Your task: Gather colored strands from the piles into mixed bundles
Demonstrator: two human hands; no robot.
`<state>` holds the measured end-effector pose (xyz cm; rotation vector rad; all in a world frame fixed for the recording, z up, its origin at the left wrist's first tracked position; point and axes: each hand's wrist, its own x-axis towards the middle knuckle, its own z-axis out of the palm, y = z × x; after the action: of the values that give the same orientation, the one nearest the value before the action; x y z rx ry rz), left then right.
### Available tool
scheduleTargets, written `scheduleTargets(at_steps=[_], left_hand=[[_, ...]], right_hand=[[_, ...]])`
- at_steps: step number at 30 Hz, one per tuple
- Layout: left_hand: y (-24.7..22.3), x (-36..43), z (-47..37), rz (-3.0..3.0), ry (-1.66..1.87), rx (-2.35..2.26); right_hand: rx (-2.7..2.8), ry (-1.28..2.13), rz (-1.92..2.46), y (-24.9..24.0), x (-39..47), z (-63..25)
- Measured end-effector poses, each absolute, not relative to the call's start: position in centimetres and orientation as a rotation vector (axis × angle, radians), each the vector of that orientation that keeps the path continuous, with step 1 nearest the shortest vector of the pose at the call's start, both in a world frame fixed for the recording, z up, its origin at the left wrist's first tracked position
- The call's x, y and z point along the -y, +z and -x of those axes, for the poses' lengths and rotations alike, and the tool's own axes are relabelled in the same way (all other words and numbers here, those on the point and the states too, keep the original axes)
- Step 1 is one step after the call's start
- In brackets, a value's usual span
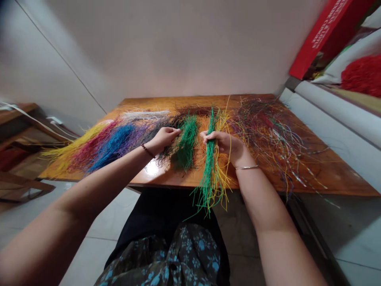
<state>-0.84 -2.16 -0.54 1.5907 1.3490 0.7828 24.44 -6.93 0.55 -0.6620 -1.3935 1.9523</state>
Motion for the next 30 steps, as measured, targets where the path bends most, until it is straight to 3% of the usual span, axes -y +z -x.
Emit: scheduleTargets(at_steps=[17,24,30], left_hand=[[-1.1,2.8,1.5,-1.594,0.857,-1.378],[0.4,6.1,0.6,-1.856,0.934,-1.276],[1.3,9.8,-1.8,-1.967,0.785,-1.064]], right_hand=[[1.542,1.900,0.646,-0.6,5.6,-24.6],[1.574,1.872,0.699,-1.3,5.1,-24.8],[1.563,1.881,0.673,-0.6,5.7,-24.4]])
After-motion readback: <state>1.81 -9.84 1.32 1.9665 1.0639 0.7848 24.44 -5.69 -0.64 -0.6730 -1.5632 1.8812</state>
